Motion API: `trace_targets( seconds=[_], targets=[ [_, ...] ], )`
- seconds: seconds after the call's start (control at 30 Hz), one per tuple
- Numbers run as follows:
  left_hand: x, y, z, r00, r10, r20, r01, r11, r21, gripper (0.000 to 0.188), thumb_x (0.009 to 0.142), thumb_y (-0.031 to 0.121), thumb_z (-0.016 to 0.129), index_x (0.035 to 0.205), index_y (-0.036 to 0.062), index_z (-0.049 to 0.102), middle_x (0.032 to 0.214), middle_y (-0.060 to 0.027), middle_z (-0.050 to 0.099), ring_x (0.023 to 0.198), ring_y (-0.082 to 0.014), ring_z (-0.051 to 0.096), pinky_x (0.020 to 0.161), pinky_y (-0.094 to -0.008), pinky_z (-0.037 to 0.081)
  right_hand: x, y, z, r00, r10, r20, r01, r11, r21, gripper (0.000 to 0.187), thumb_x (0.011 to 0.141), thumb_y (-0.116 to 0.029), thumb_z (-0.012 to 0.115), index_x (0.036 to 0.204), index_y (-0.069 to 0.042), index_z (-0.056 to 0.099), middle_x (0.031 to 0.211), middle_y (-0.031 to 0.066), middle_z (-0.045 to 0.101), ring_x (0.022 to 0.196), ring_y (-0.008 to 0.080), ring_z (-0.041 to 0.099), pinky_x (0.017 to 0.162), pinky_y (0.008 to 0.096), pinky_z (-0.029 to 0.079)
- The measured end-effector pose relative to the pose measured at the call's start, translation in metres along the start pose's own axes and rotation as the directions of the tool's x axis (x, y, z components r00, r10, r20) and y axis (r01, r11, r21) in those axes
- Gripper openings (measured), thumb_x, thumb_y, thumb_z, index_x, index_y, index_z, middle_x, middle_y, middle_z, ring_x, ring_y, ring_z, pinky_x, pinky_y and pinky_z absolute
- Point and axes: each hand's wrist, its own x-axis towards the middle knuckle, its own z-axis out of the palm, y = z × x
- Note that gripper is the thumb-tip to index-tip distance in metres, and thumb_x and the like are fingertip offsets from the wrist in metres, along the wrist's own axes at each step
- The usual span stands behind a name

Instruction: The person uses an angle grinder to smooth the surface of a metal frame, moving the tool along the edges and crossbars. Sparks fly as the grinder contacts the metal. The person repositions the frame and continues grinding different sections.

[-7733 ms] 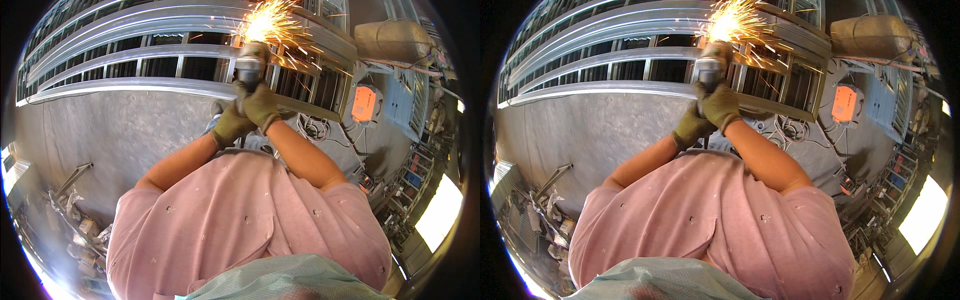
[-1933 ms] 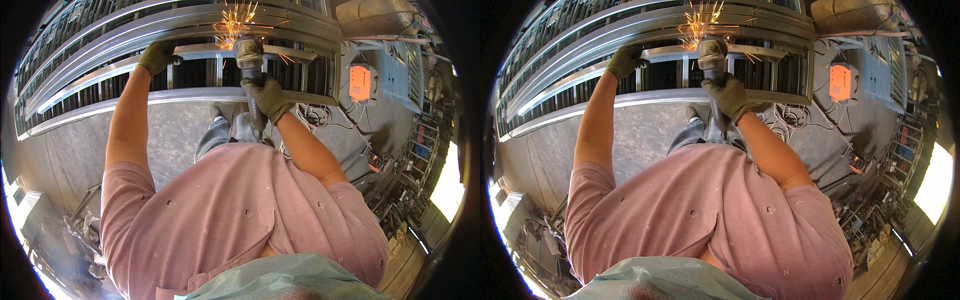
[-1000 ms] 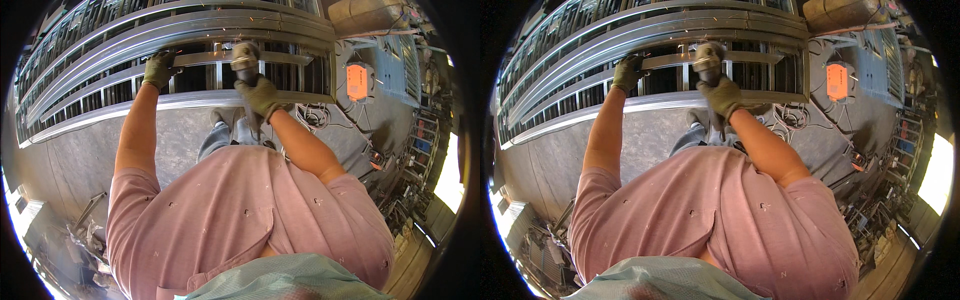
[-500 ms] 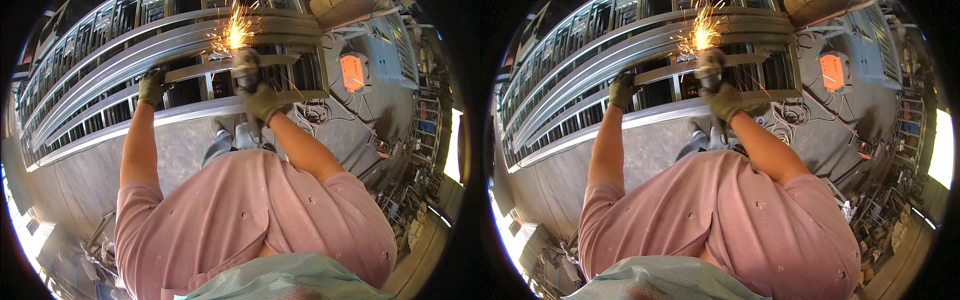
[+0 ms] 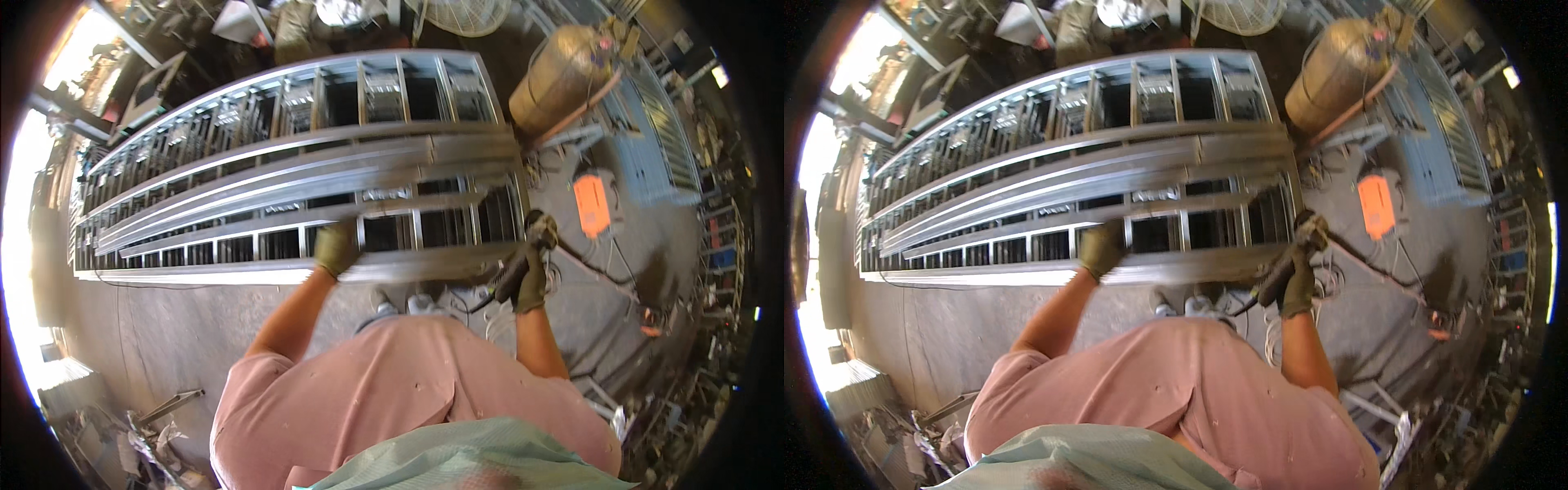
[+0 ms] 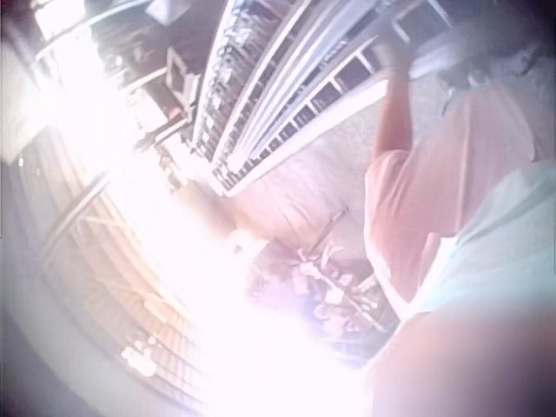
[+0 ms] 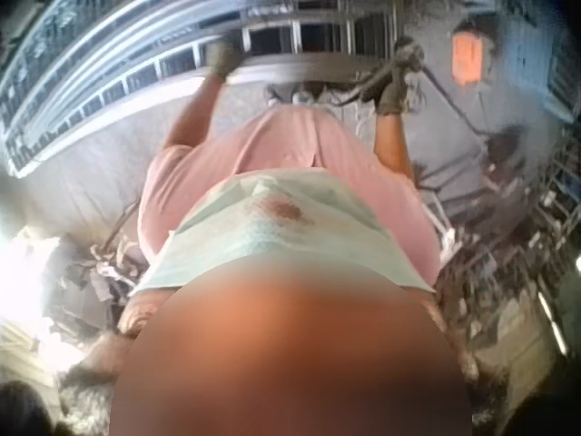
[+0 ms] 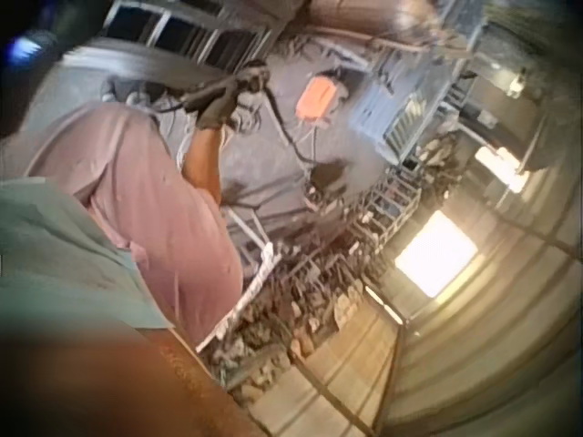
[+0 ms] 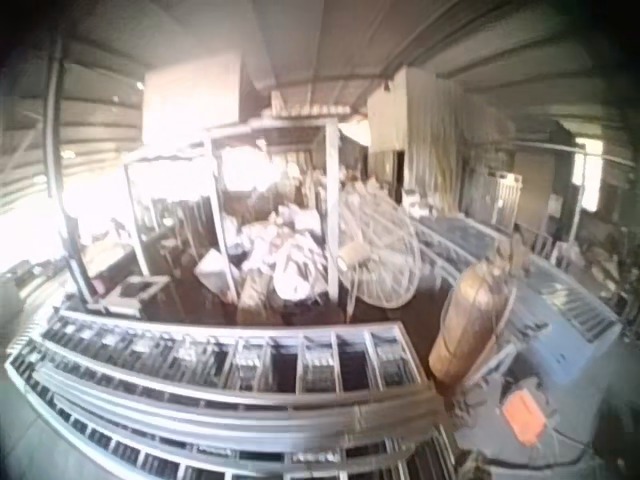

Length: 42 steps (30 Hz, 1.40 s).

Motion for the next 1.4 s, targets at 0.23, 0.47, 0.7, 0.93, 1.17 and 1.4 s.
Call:
trace_targets(
  seconds=[0.23,0.47,0.7,0.93,1.17,1.4],
  targets=[
    [0.009,0.263,-0.052,0.793,0.607,0.045,-0.571,0.768,-0.291,0.085,0.09,0.059,0.08,0.151,0.0049,0.057,0.126,-0.0209,0.074,0.115,-0.0413,0.072,0.103,-0.0504,0.055,0.025,-0.001,0.035,0.996,0.017,0.087,-0.034,0.982,0.187,0.052,0.103,-0.056,0.076,0.12,-0.008,0.064,0.099,0.0089,0.07,0.088,0.0252,0.072,0.08,0.0391,0.063],
    [0.033,0.304,-0.057,0.762,0.647,0.0,-0.645,0.76,-0.08,0.052,0.09,0.047,0.076,0.121,0.0059,0.067,0.094,-0.0146,0.073,0.088,-0.0385,0.073,0.079,-0.0515,0.056,0.03,-0.026,0.039,0.946,-0.012,0.324,-0.072,0.967,0.244,0.038,0.111,-0.047,0.067,0.122,-0.011,0.061,0.095,0.0081,0.069,0.085,0.0235,0.071,0.075,0.0368,0.061],
    [0.055,0.314,-0.053,0.728,0.685,0.029,-0.669,0.719,-0.19,0.064,0.094,0.051,0.074,0.14,0.0061,0.067,0.112,-0.0209,0.076,0.104,-0.0411,0.075,0.089,-0.0526,0.058,0.039,-0.052,0.021,0.967,0.049,0.251,-0.13,0.939,0.317,0.038,0.109,-0.052,0.066,0.098,-0.016,0.067,0.084,0.0032,0.068,0.073,0.021,0.067,0.067,0.0366,0.058],
    [0.052,0.15,-0.048,0.972,0.103,0.211,-0.117,0.992,0.054,0.064,0.096,0.046,0.069,0.147,0.0075,0.066,0.134,-0.0223,0.075,0.125,-0.0397,0.072,0.11,-0.05,0.056,0.04,-0.096,-0.026,0.933,0.004,0.361,-0.137,0.93,0.342,0.05,0.109,-0.054,0.067,0.072,-0.024,0.053,0.063,-0.0055,0.05,0.052,0.011,0.047,0.048,0.0298,0.042],
    [-0.009,-0.068,-0.064,0.889,-0.458,0.009,0.376,0.742,0.555,0.063,0.098,0.025,0.066,0.157,0.0078,0.054,0.149,-0.016,0.064,0.14,-0.0353,0.06,0.112,-0.0444,0.053,0.056,-0.096,-0.122,0.934,-0.189,0.303,0.05,0.91,0.412,0.056,0.109,-0.054,0.068,0.069,-0.023,0.043,0.06,-0.0056,0.044,0.049,0.0112,0.038,0.048,0.0348,0.035],
    [-0.02,-0.164,-0.088,0.864,-0.503,0.03,0.399,0.719,0.568,0.058,0.094,0.019,0.072,0.151,0.0137,0.063,0.156,-0.0101,0.061,0.147,-0.03,0.056,0.116,-0.0442,0.047,0.041,-0.077,-0.164,0.96,-0.226,-0.165,0.257,0.945,0.201,0.028,0.1,-0.045,0.08,0.103,-0.021,0.067,0.085,-0.0012,0.064,0.084,0.017,0.064,0.08,0.0413,0.059]
  ],
)
